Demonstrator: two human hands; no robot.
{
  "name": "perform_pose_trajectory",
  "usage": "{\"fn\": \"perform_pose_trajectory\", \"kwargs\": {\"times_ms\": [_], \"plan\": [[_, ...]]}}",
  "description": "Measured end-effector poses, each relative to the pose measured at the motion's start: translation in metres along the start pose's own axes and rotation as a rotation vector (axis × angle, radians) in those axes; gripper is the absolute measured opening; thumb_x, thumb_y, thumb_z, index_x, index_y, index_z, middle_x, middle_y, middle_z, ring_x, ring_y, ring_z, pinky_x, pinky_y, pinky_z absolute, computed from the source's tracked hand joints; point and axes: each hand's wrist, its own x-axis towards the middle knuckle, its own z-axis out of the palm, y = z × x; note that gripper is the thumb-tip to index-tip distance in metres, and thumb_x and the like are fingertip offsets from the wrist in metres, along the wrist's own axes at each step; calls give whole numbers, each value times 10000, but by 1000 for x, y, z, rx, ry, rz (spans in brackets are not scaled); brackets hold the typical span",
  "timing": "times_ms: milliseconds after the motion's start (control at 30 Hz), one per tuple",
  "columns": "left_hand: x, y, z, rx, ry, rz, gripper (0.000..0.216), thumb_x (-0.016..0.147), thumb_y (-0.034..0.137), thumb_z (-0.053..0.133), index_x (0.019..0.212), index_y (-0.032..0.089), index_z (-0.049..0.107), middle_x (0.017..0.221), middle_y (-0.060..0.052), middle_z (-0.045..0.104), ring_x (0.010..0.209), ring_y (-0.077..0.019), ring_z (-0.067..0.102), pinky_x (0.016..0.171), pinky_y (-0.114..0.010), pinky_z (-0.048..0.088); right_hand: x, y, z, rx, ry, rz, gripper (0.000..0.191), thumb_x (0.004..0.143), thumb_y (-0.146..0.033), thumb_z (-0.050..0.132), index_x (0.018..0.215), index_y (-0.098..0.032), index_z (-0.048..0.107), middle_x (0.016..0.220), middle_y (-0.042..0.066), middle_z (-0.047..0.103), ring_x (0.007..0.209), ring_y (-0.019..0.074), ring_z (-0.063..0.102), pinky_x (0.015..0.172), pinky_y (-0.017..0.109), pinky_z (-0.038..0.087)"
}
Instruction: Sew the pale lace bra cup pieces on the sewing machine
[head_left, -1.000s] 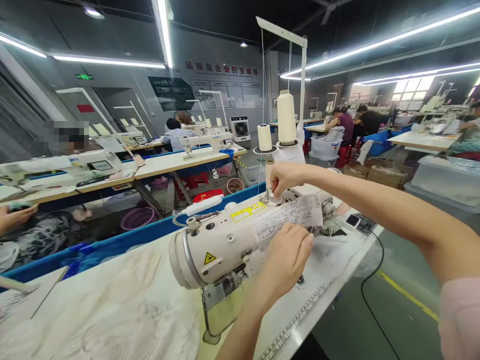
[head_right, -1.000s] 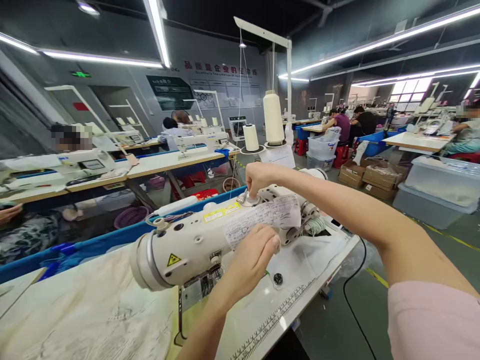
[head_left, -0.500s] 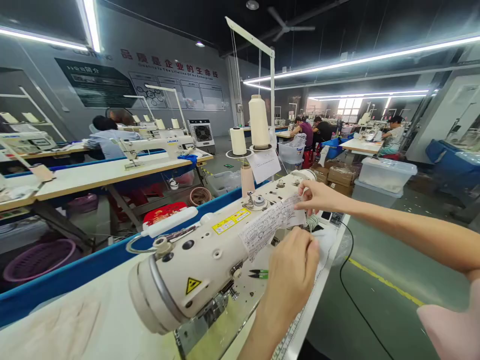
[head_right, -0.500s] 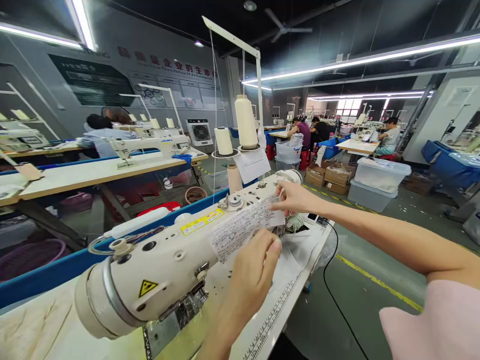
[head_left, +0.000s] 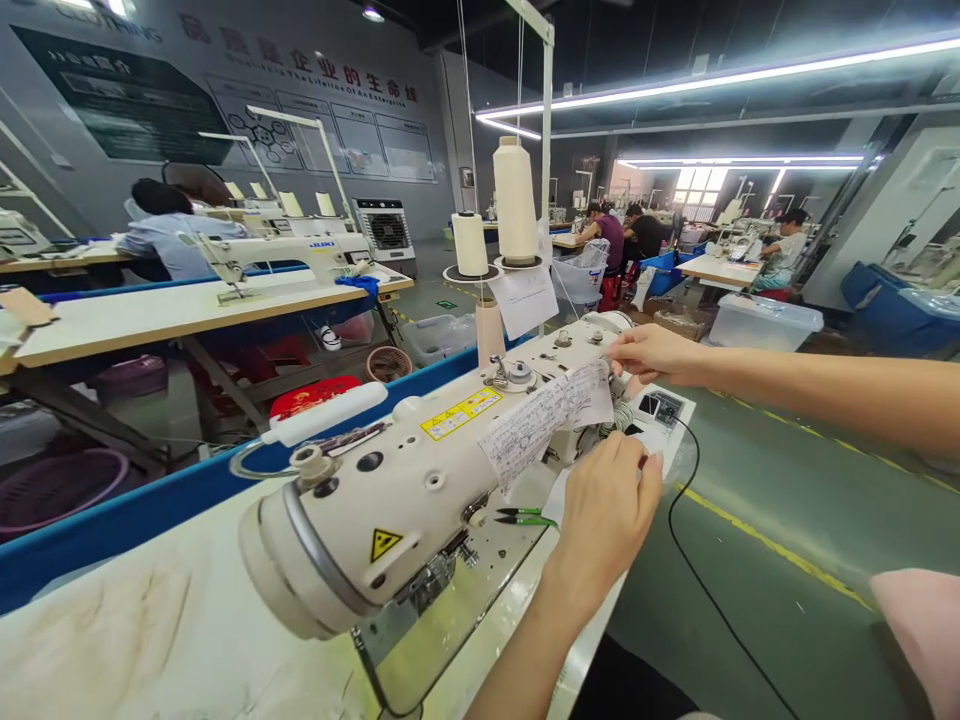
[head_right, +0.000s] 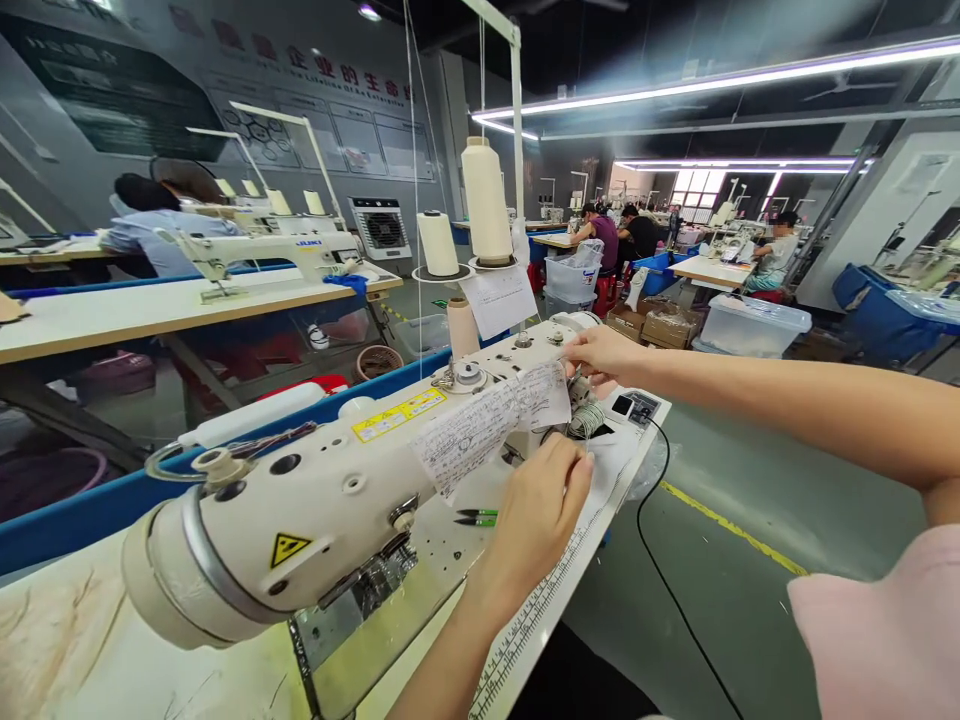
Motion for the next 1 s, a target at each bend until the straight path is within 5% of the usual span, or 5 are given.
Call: {"fn": "perform_pose_trajectory", "kwargs": {"times_ms": [200,300,567,800,1000], "plan": [[2,-5,-7,-56,85,-123,298,1024,339,313,801,210,464,820,-14,551,735,-156,509,631,-298,332,7,-46,19,-811,-167,-484,99,834,-153,598,749,-175,646,593,-29,582,558,89,478,555,231,336],[1,-4,-15,-121,113,-161,318,1026,354,283,810,215,469,822,-20,547,755,-163,509,673,-301,357,11,-73,44,-943,-331,-679,101,844,-181,593,803,-182,686,706,-9,648,618,98,501,591,237,333],[1,-5,-22,-166,152,-213,353,1028,394,279,781,216,459,819,-23,548,761,-165,503,687,-309,361,38,-96,74,-754,-703,-531,186,868,-130,557,699,-184,614,546,-67,469,527,75,409,522,231,308],[2,-10,-24,-310,154,-275,398,1029,453,273,784,212,474,772,-4,514,745,-154,490,702,-300,361,59,-90,65,-570,-457,-368,205,857,-116,581,662,-177,561,512,-69,490,445,62,433,482,217,378],[4,-13,-30,-569,40,-366,424,1011,504,305,773,208,494,684,12,474,655,-138,464,636,-271,375,34,-76,46,-884,-244,-510,157,858,-162,581,710,-167,632,533,-26,614,474,100,546,544,236,378]]}}
